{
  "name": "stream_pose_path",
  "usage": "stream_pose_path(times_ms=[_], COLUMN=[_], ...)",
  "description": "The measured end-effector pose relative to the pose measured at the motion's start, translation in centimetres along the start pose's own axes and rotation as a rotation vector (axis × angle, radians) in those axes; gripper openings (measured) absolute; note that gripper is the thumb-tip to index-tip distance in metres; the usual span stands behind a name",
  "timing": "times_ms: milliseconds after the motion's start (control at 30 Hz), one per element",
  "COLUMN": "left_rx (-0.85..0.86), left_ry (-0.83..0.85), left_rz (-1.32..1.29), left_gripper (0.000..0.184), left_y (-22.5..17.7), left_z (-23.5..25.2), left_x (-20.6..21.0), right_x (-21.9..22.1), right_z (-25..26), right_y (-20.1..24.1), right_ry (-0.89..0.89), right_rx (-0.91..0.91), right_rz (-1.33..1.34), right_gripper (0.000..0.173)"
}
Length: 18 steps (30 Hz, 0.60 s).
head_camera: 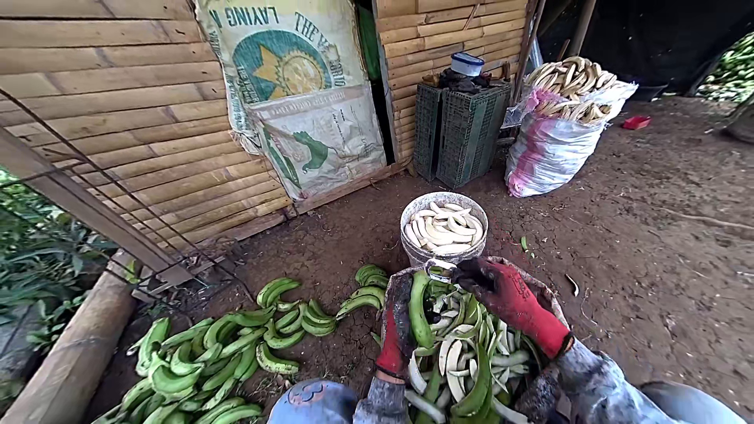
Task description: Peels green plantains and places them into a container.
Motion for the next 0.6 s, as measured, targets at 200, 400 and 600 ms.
stream_pose_path(times_ms=[200, 400, 600], left_rx=[0.080, 0.357, 0.604], left_ry=[0.058, 0.068, -0.022], left_rz=[-0.023, 0.437, 0.971], left_gripper=[0.039, 0.038, 0.062], left_y=[0.1, 1.3, 4.2], left_z=[-1.5, -2.9, -3.0], left_x=[-0.5, 2.2, 2.8], right_x=[4.4, 3.6, 3.5], right_z=[-6.8, -6.4, -5.1], right_y=[4.6, 3.9, 1.9], right_ry=[-0.103, -0.427, -0.648], right_rx=[-0.116, 0.175, 0.521], right_rz=[0.066, 0.410, 0.671], right_gripper=[0.032, 0.053, 0.031])
Point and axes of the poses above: each hand's wrist, its own z-axis towards the middle knuckle, its own x-axis out of the palm, y = z × x, the point moved 3 cm from there along z, towards the middle knuckle, and after that the axes turned 14 degrees about -x, right-handed, at the moved point
